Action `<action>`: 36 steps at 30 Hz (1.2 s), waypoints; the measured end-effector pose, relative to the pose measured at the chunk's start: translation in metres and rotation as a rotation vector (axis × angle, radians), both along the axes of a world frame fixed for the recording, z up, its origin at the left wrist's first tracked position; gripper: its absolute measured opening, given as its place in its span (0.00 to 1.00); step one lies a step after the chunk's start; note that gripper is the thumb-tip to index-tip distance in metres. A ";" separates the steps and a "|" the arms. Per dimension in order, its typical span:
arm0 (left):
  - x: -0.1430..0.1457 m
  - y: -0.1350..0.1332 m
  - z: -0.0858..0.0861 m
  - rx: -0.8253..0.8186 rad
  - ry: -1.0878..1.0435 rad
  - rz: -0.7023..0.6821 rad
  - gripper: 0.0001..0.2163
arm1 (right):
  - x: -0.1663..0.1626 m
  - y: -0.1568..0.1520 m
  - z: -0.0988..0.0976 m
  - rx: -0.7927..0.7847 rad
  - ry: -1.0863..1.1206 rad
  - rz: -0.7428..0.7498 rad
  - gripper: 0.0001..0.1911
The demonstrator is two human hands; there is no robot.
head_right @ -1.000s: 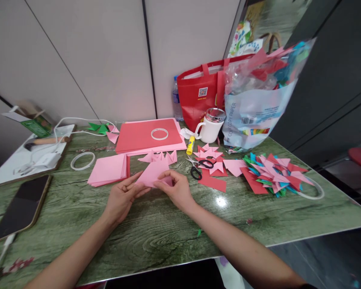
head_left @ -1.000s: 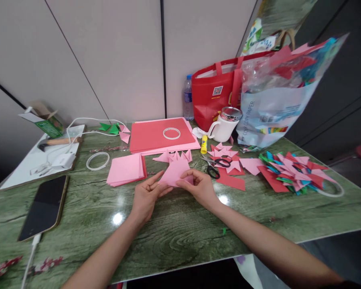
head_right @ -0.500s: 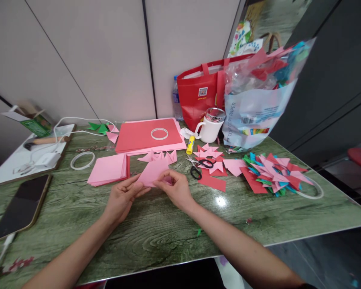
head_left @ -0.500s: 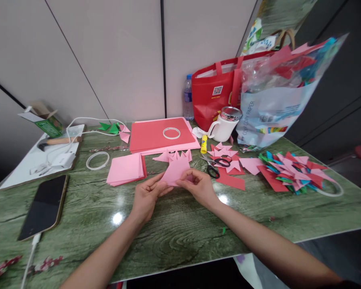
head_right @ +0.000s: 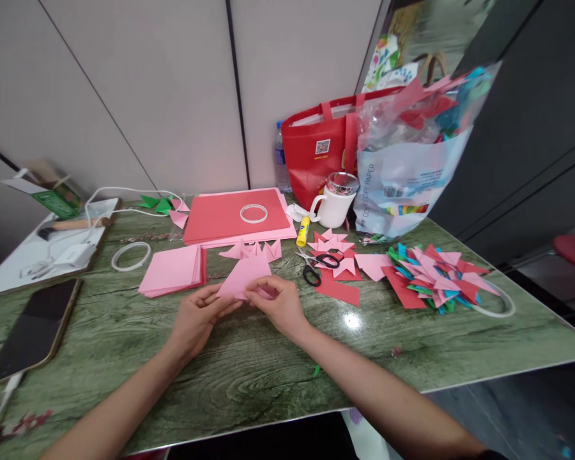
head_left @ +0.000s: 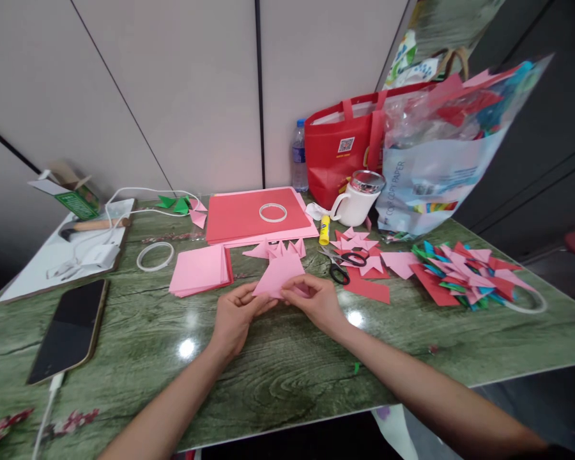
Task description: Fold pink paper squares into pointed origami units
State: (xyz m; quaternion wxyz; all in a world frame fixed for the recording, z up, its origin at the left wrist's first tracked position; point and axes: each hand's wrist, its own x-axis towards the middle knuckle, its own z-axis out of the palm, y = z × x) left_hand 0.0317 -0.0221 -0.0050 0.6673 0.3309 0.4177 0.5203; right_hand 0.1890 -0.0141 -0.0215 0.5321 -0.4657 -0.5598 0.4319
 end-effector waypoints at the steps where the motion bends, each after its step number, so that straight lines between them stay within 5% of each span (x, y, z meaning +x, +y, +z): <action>1: 0.000 0.000 0.000 -0.003 0.004 -0.011 0.15 | 0.000 0.000 0.000 0.014 -0.028 -0.005 0.07; 20: 0.002 -0.001 -0.002 0.004 0.035 0.004 0.14 | -0.002 -0.002 0.000 0.103 -0.150 -0.034 0.08; 27: -0.005 0.006 0.004 0.032 -0.020 0.005 0.12 | -0.001 0.005 0.000 -0.068 0.277 0.144 0.12; 36: -0.012 0.013 0.008 0.008 -0.003 0.074 0.14 | 0.004 0.007 0.005 -0.040 0.352 0.368 0.10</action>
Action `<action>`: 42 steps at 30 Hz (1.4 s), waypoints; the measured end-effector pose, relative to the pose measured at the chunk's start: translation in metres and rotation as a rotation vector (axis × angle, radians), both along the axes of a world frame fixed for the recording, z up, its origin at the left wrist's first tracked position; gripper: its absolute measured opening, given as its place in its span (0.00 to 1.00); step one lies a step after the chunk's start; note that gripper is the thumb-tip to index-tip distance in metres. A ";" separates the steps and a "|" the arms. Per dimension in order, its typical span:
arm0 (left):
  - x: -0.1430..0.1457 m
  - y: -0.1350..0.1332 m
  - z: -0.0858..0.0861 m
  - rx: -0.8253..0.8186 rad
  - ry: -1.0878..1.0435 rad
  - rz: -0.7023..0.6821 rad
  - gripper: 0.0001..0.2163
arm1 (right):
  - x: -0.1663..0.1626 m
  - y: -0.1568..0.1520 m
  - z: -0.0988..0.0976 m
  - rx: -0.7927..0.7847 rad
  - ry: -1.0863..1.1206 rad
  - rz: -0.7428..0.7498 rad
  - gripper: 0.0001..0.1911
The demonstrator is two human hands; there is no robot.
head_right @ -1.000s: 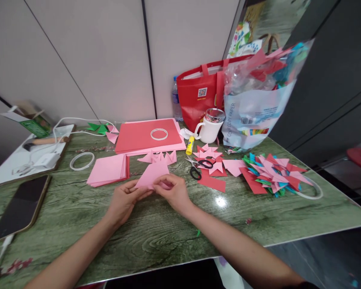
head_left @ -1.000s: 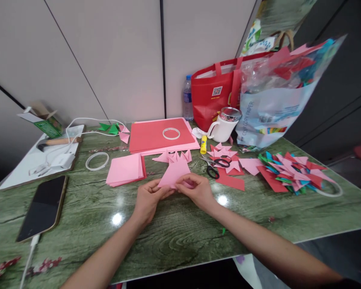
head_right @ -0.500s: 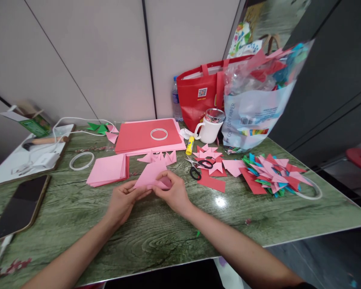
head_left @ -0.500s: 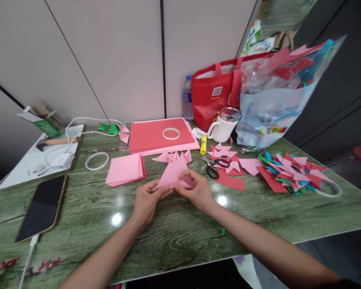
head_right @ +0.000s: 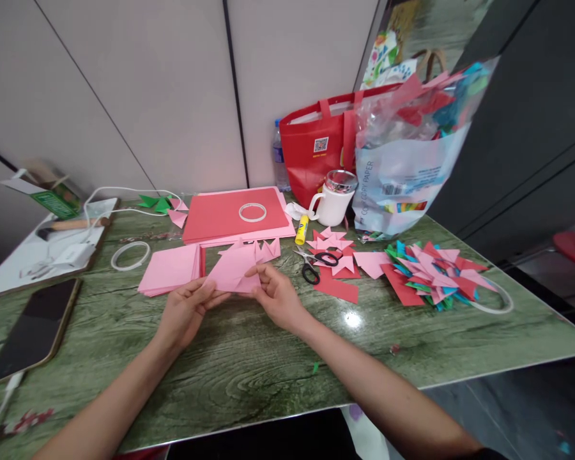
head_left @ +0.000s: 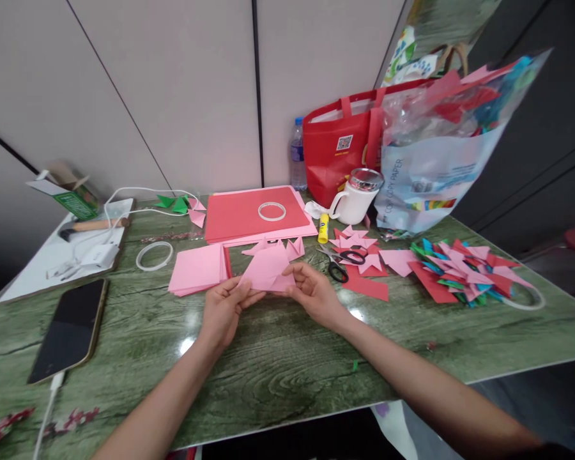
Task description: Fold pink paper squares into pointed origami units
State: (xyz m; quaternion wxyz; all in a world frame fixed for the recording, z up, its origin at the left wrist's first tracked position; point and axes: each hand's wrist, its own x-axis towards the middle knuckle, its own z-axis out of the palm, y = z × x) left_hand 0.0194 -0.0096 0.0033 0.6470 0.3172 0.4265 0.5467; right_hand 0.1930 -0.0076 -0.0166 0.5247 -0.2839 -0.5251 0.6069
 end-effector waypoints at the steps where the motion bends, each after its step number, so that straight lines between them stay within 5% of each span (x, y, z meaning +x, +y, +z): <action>1: -0.001 0.001 0.000 -0.009 0.000 0.004 0.14 | 0.001 0.000 0.001 0.019 -0.021 0.012 0.10; 9: -0.003 0.002 -0.003 0.018 0.048 0.032 0.14 | 0.009 0.001 0.004 0.079 -0.181 0.081 0.15; 13: -0.003 0.001 -0.002 0.055 0.130 0.059 0.15 | 0.009 0.004 0.000 0.040 -0.130 -0.024 0.10; 17: -0.002 -0.001 -0.001 0.057 0.234 -0.090 0.15 | 0.009 0.006 -0.001 0.003 -0.146 -0.204 0.12; 21: -0.001 -0.002 -0.001 0.047 0.295 -0.193 0.18 | 0.009 0.006 -0.002 -0.029 -0.192 -0.157 0.23; 26: -0.001 -0.001 -0.003 0.033 0.329 -0.057 0.15 | 0.006 0.002 -0.001 -0.076 -0.307 -0.098 0.12; 30: 0.001 -0.003 -0.005 0.030 0.362 -0.162 0.13 | 0.003 -0.001 0.002 -0.101 -0.287 -0.087 0.10; 42: 0.002 -0.008 -0.015 0.101 0.454 -0.225 0.13 | 0.000 -0.007 -0.002 0.284 -0.545 -0.296 0.09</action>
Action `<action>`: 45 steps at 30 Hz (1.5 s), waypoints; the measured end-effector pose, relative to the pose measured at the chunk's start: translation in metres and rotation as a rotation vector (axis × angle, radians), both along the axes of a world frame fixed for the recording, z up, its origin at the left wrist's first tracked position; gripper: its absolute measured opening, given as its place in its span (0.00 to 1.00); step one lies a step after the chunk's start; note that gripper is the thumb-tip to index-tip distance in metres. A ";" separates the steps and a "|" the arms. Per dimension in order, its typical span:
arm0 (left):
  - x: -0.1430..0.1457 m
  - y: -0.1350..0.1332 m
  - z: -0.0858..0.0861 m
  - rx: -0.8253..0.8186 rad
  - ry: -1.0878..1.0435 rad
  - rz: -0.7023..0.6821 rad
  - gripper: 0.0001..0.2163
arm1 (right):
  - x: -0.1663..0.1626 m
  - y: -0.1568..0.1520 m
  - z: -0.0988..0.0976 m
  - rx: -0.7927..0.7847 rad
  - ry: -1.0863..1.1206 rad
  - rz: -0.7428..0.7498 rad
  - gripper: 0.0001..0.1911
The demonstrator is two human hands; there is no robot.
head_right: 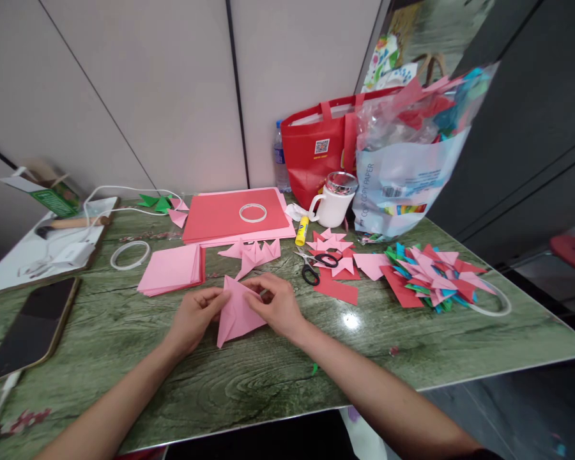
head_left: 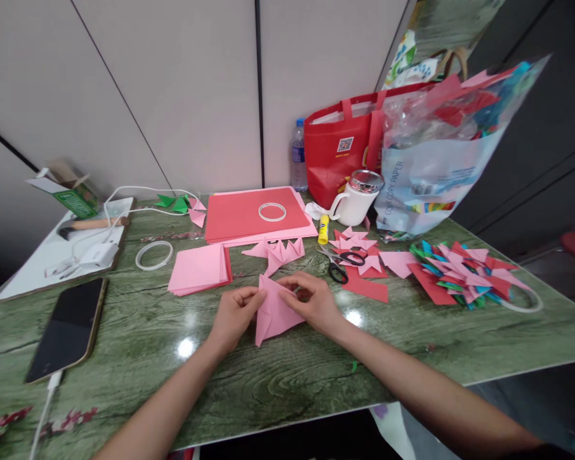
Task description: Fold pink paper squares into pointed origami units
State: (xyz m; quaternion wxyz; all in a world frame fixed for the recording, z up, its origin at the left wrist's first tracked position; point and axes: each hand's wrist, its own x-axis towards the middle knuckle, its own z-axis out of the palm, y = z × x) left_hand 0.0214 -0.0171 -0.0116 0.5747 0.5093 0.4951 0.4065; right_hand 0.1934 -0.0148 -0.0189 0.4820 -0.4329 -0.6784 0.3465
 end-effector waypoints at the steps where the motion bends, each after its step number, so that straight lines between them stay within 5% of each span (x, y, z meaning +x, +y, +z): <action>1: 0.000 0.000 -0.001 0.010 0.007 -0.002 0.14 | 0.000 -0.001 0.000 0.053 -0.027 0.010 0.11; 5: 0.000 -0.001 -0.002 0.052 0.044 0.001 0.15 | -0.001 -0.004 -0.004 0.262 -0.133 0.063 0.19; 8: -0.001 -0.001 -0.001 0.081 0.085 -0.004 0.15 | -0.001 -0.005 -0.004 0.261 -0.174 0.150 0.21; 18: 0.001 -0.001 0.014 0.069 0.144 -0.117 0.12 | 0.002 0.002 0.009 -0.411 0.255 0.219 0.17; 26: -0.001 -0.001 0.017 0.138 0.256 -0.211 0.12 | 0.000 0.004 0.001 -0.700 0.519 0.282 0.17; 45: 0.004 -0.004 0.023 0.208 0.325 -0.272 0.16 | -0.002 0.002 0.004 -0.637 0.458 0.317 0.11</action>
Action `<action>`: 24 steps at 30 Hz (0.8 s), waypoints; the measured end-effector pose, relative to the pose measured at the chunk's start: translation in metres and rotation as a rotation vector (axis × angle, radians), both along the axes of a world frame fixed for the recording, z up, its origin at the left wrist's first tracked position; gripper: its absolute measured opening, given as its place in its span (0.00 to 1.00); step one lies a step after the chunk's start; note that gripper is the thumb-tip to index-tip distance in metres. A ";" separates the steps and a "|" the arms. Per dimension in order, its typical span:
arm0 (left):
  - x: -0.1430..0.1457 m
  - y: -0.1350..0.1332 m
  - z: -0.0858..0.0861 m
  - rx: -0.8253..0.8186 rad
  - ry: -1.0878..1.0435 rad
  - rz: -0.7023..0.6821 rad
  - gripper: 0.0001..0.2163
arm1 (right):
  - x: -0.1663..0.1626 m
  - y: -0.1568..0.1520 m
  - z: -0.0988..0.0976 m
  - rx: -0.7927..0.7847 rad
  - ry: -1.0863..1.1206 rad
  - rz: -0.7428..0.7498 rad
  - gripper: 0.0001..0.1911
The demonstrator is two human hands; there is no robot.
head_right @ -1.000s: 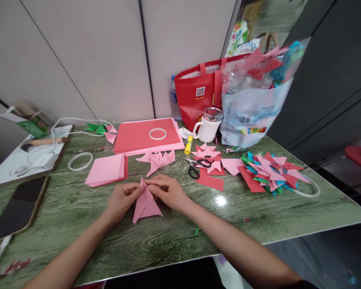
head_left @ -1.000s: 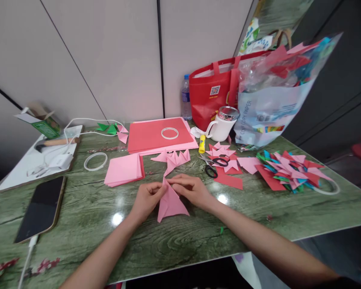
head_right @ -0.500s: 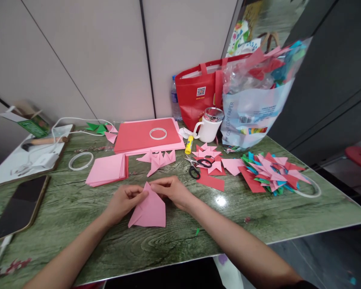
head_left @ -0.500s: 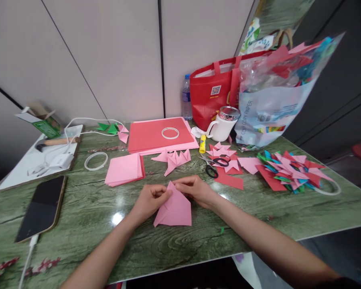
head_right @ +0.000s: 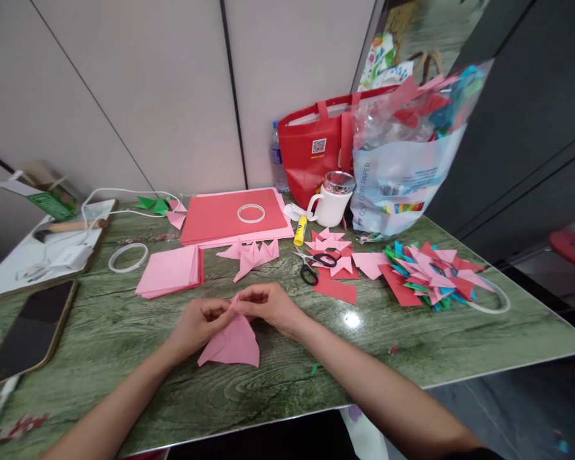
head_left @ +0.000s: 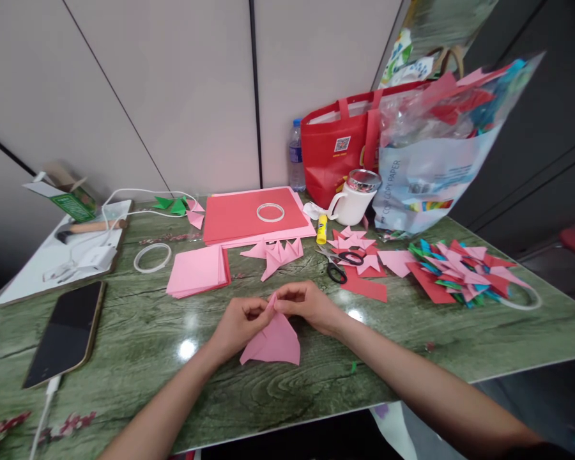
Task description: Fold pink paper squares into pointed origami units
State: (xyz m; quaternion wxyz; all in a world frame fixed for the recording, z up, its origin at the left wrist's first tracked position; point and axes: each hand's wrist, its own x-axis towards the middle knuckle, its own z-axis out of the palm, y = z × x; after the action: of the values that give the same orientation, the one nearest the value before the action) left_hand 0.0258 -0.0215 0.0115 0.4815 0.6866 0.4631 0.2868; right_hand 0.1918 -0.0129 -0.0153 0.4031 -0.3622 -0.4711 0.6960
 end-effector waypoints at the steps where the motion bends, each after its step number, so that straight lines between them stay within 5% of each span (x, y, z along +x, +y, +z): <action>1: 0.000 0.000 -0.001 0.008 0.004 0.005 0.17 | 0.000 0.000 0.000 0.003 -0.004 -0.006 0.12; 24: 0.005 -0.004 -0.012 0.055 0.077 0.110 0.23 | -0.007 -0.004 0.002 -0.048 0.081 -0.016 0.11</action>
State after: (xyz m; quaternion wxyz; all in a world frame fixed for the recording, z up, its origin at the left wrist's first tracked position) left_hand 0.0311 -0.0252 -0.0004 0.4277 0.6835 0.5104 0.2989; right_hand 0.1846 -0.0174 -0.0133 0.4185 -0.3468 -0.4349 0.7180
